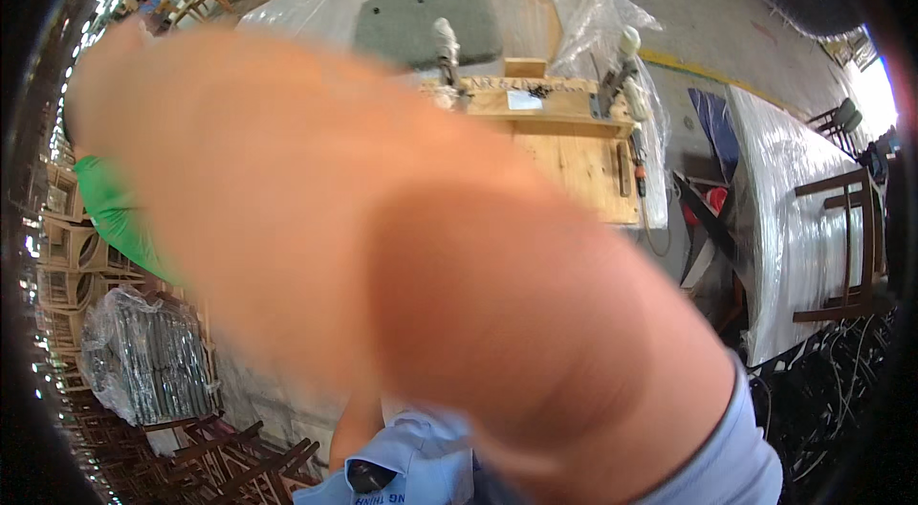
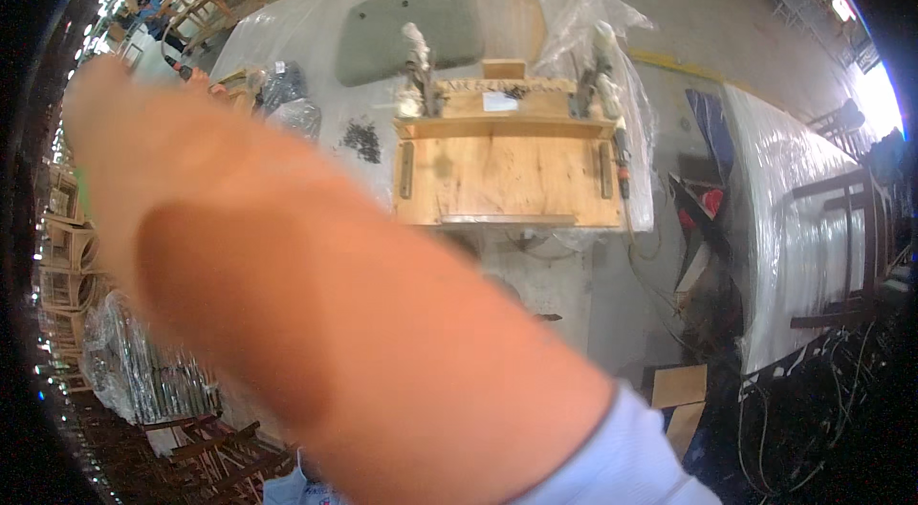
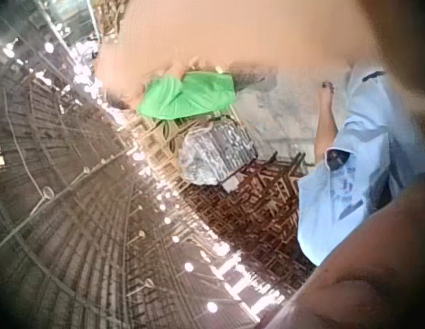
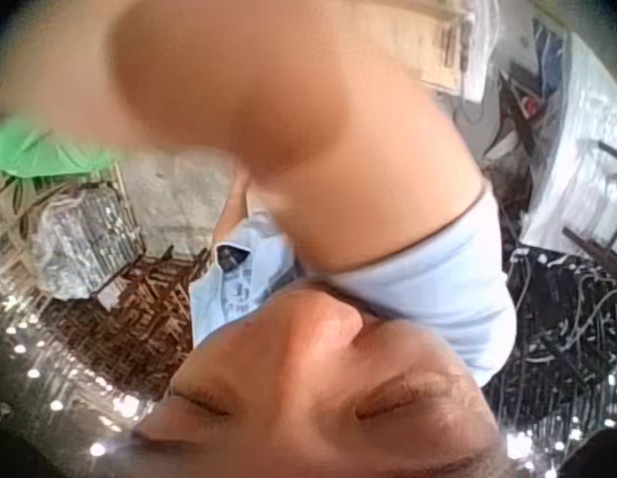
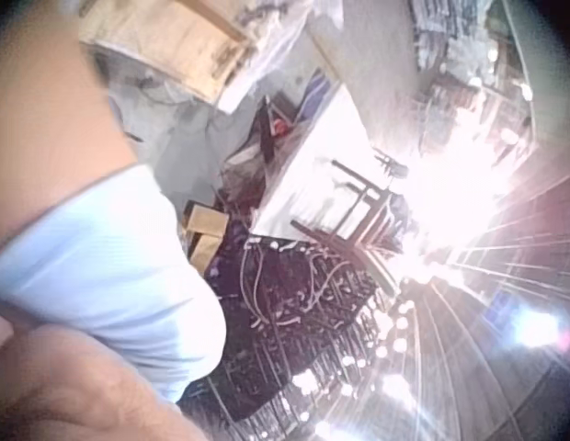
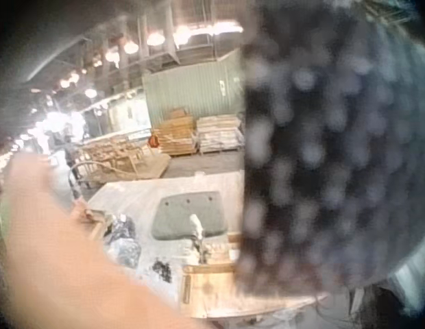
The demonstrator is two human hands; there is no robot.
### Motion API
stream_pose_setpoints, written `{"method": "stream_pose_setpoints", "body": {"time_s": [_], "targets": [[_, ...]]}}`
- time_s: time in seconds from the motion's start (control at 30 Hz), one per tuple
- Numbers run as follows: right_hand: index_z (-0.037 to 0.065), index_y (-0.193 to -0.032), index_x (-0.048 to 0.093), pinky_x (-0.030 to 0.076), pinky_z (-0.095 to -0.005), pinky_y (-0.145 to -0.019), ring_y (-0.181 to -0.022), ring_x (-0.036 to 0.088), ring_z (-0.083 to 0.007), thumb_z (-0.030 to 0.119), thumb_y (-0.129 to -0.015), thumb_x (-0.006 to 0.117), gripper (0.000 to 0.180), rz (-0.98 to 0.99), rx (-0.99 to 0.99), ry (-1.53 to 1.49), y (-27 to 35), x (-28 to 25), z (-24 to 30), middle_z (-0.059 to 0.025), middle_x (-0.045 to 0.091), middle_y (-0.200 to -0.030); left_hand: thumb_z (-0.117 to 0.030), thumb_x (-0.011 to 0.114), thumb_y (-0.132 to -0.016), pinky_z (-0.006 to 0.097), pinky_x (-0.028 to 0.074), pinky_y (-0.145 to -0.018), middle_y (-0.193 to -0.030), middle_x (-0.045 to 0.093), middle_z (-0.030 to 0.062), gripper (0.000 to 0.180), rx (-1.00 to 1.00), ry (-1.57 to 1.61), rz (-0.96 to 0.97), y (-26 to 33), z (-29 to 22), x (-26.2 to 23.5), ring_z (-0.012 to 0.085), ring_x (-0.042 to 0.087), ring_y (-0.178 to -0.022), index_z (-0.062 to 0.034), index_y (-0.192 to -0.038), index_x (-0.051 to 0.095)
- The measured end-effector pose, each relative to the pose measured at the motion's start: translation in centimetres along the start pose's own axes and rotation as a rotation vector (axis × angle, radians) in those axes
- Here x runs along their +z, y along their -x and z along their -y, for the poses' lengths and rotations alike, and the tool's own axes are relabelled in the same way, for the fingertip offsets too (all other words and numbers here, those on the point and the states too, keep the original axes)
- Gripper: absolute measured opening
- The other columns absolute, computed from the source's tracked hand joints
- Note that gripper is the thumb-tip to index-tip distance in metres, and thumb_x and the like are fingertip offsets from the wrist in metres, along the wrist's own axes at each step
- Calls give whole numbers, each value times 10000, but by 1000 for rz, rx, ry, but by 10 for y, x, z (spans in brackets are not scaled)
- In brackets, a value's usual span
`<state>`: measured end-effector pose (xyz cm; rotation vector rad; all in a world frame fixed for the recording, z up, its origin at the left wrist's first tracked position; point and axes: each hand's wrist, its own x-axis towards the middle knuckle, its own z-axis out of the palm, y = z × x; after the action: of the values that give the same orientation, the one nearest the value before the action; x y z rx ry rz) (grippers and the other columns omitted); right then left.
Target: The person assembles wooden chairs by attaching upholstered seat cushions to chair frames. They position the frames on a jig, place the cushions, and use a pneumatic screwdriver to secure the cushions with screws. The person repeats this process for multiple chairs.
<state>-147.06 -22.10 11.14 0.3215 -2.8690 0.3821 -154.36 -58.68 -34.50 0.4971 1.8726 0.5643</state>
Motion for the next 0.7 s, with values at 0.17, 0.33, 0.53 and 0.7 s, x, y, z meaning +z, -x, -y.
{"method": "stream_pose_setpoints", "body": {"time_s": [0.17, 0.33, 0.53, 0.7], "targets": [[59, -956, 738, 562, -382, -592, -677, 684, -230, 376, -864, 705, 332, -372, 558, -34, 50, -93, -171, -93, 703, -785, -180, 607, -985, 283, 493, -582, -823, 686, 64, 165, 135, 170, -62, -35, -25, -20, 149, 629, -677, -19, -985, 641], [45, -979, 621, 607, -417, -598, -665, 672, -262, 348, -911, 661, 313, -1008, 1450, -820, 248, -41, -335, -136, 648, -796, -209, 590, -987, 319, 491, -551, -778, 669, 84, 189, -10, 157, -26, -70, -1, -32, 172, 618, -626, -27, -982, 643], [-56, -1452, 327, 520, -608, -938, -1179, 573, -460, 402, -959, 597, 725, -1297, 1804, -1838, 317, 153, -433, -306, 476, -1393, -216, 618, -938, 332, 480, -525, -662, 594, 78, 170, -387, 283, 264, -87, 36, -64, 229, 603, -573, -60, -871, 637], [39, -1490, 323, 350, -582, -1133, -1365, 405, -447, 411, -936, 657, 747, -1630, 1432, -2164, 290, 229, -435, -258, 446, -1419, -168, 618, -958, 334, 536, -643, -894, 683, 111, 171, -291, 328, -177, -102, -74, -38, 199, 662, -748, -22, -1046, 629]]}}
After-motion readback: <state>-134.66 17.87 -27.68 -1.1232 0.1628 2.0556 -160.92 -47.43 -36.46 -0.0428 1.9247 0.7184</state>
